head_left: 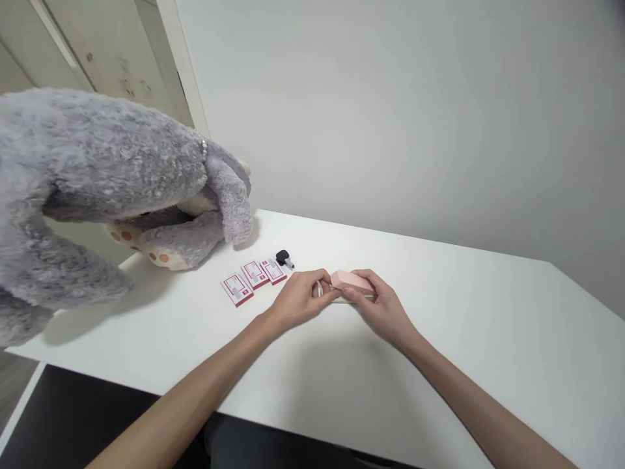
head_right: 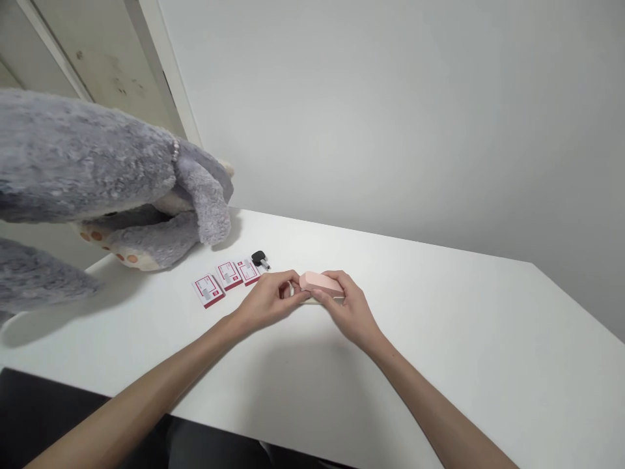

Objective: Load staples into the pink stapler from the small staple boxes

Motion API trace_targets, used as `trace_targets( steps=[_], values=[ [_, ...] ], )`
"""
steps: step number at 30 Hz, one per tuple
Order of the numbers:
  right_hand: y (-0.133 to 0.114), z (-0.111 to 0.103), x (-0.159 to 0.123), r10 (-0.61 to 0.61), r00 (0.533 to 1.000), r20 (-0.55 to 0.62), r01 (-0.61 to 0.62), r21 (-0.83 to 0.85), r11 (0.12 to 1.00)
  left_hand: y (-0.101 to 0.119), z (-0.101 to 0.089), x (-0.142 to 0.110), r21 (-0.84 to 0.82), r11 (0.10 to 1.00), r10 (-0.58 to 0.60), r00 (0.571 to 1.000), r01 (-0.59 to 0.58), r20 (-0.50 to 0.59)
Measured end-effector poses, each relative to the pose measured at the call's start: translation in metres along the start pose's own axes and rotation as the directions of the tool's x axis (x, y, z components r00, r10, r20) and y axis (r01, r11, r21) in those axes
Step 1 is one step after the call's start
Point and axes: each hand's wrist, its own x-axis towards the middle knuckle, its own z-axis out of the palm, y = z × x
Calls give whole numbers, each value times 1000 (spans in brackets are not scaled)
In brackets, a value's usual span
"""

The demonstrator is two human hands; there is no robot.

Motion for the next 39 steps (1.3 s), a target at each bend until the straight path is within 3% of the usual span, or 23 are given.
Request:
trace_targets(
  steps=[6, 26, 33, 39],
  values=[
    [1, -2, 0, 14, 1000, 17, -14, 33, 999, 4, 1, -1, -112, 991, -72, 996, 79, 59],
    [-6, -4, -1, 42, 998, 52, -45, 67, 997, 3, 1, -2, -170, 982, -70, 994, 83, 79],
    [-6, -5, -1, 37, 998, 44, -42, 103, 994, -2, 3, -1, -159, 984, -71, 994, 84, 88],
    [-9, -4, -1, 35, 995, 92, -55, 227, 972, -2, 3, 0, -34, 998, -56, 993, 60, 100]
  ],
)
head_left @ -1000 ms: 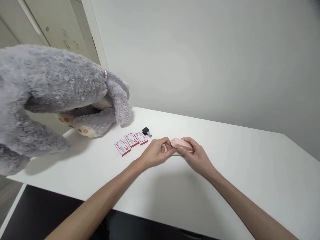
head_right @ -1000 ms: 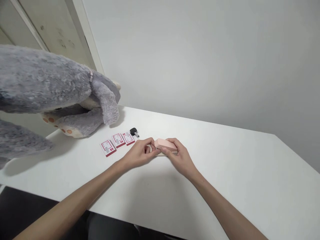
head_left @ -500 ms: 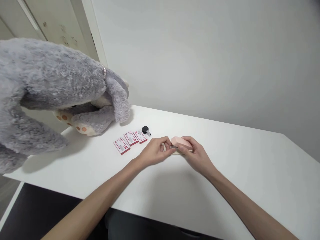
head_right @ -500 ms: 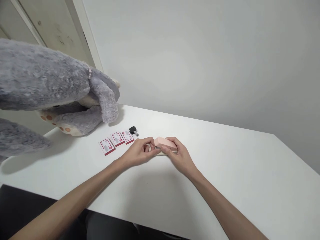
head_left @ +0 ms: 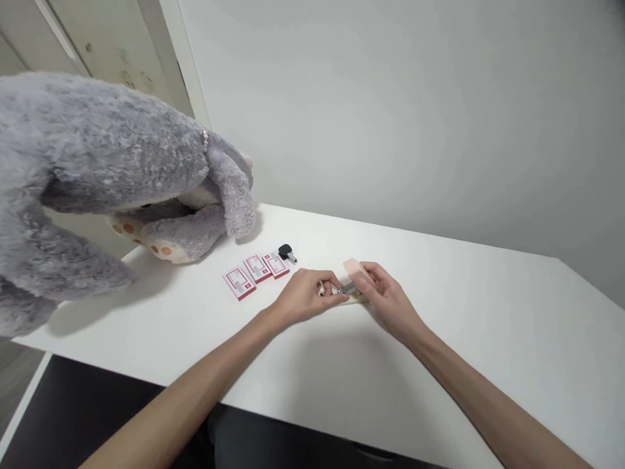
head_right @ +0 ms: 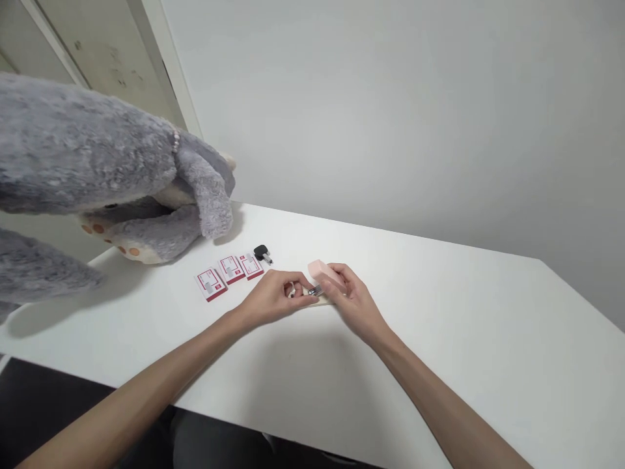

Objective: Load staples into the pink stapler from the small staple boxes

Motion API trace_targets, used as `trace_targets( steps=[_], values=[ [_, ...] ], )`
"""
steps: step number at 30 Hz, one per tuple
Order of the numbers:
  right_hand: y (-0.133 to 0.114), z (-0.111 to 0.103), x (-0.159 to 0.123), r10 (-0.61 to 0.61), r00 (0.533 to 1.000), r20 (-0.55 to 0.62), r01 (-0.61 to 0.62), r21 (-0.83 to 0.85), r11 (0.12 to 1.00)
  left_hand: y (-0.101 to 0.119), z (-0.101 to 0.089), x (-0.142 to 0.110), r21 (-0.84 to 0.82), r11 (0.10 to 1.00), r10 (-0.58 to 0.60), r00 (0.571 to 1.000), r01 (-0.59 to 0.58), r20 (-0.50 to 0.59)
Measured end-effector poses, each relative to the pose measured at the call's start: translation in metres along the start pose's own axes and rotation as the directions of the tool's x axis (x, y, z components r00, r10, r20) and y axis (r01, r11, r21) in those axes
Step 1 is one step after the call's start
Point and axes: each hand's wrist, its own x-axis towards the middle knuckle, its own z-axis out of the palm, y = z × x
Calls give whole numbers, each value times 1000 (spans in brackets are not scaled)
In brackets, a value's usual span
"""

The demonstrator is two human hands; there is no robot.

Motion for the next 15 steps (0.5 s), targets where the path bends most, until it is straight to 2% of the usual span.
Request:
trace_targets(
  steps=[8, 12, 15],
  values=[
    [-2, -3, 10, 1, 998, -60, 12, 212, 977, 2, -1, 1, 22, 1000, -7, 1000, 7, 6],
    [1, -10, 16, -18, 995, -99, 55, 388, 920, 3, -1, 2, 62, 998, -1, 1000, 0, 15],
    [6, -19, 22, -8, 986, -168, 83, 441, 894, 3, -1, 3, 126, 992, 19, 1000, -20, 16]
  ],
)
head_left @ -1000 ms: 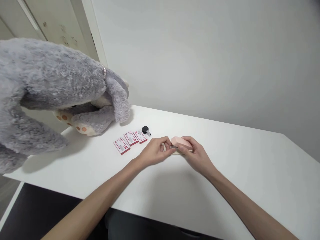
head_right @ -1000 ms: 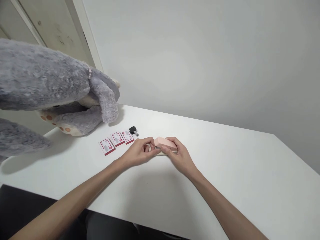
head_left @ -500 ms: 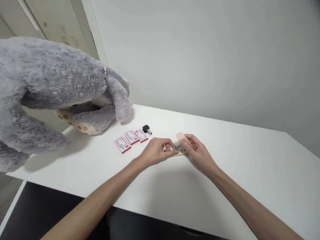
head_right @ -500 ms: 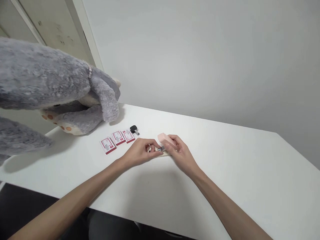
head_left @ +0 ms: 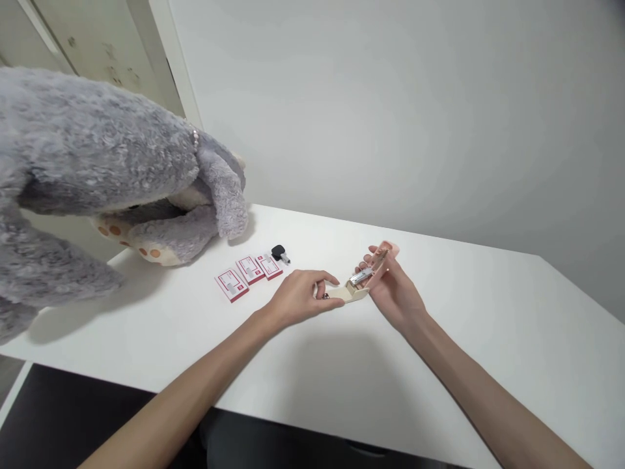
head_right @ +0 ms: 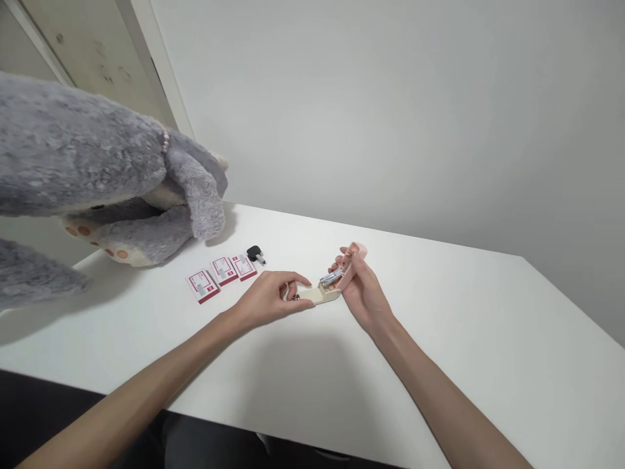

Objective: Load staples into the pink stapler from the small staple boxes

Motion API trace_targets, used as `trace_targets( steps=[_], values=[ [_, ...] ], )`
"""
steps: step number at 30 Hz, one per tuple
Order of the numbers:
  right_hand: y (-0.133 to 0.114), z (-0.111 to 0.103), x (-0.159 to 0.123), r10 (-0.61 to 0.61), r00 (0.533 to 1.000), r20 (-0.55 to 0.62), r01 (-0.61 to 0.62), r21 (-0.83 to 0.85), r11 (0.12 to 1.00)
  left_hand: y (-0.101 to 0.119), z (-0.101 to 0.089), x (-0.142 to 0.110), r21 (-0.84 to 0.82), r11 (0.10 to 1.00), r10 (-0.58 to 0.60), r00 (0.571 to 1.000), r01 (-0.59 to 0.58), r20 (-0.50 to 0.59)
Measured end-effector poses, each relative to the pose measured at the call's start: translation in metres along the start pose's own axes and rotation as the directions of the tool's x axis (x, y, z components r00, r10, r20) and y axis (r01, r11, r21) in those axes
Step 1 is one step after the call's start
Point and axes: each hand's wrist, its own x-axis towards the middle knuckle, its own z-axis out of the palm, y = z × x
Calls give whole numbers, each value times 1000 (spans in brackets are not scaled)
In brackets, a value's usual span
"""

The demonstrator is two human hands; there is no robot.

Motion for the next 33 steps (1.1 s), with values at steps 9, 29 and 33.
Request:
trace_targets(
  steps=[9, 29, 33],
  values=[
    [-3, -37, 23, 18, 958, -288, 29, 157, 987, -7, 0, -3, 297, 948, 143, 987, -116, -69],
    [-3, -11, -5, -619, 783, -64, 311, -822, 478, -10, -4, -4, 377, 911, 294, 905, -168, -307],
    [-2, 16, -29, -666, 694, 274, 603, -726, 330, -12, -5, -13, 557, 813, 433, 817, -171, -380]
  ],
)
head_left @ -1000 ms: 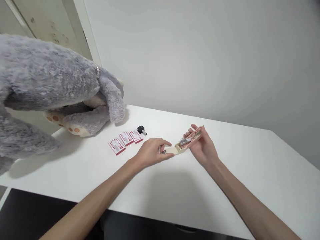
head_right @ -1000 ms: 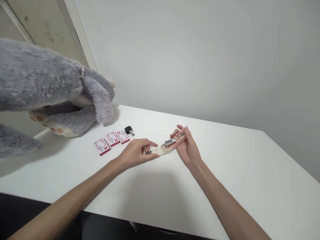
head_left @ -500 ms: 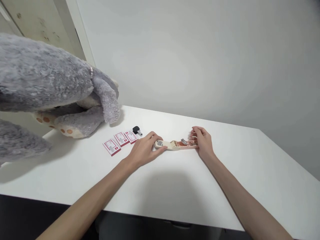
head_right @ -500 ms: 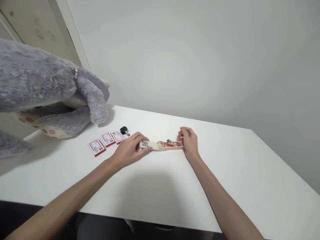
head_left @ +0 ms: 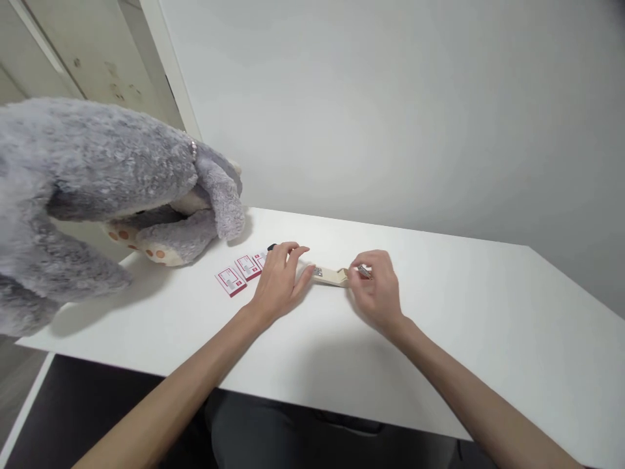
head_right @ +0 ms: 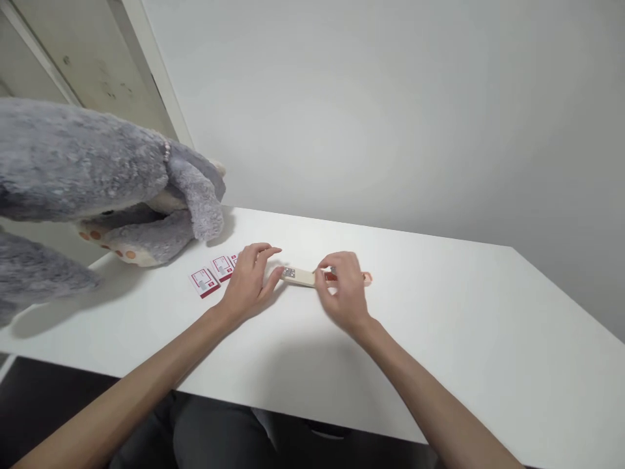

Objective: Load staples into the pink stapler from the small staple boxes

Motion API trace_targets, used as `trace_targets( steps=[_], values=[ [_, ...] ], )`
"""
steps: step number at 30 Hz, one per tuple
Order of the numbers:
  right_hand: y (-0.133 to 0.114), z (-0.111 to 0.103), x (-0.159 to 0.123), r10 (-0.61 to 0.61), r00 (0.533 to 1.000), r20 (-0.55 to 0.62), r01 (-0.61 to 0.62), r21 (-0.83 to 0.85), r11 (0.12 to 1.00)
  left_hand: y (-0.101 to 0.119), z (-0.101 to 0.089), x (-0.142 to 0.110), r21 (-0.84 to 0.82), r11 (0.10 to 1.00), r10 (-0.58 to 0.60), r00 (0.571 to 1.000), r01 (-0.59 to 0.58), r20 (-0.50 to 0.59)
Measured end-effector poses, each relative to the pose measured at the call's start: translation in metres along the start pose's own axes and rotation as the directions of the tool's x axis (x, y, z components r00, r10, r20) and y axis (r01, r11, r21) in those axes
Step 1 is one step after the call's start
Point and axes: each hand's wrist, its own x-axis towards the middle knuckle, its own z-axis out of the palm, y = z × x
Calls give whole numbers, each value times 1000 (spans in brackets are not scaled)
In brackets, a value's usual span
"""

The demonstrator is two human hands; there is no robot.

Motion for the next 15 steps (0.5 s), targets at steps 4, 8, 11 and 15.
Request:
trace_targets(
  steps=[4, 8, 11, 15],
  values=[
    [-18, 7, -10, -182, 959, 215, 139, 201, 970, -6, -15, -12, 206, 978, -37, 999, 40, -16],
    [-22, 10, -14, -168, 913, 373, 71, 260, 963, -23, -36, -24, 366, 922, -122, 992, 127, -38],
    [-20, 9, -13, -151, 895, 420, 37, 266, 963, -36, -46, -29, 393, 901, -181, 982, 184, -44],
    [-18, 8, -12, -127, 881, 456, 3, 263, 965, -48, -48, -30, 372, 886, -295, 956, 275, -4]
  ],
)
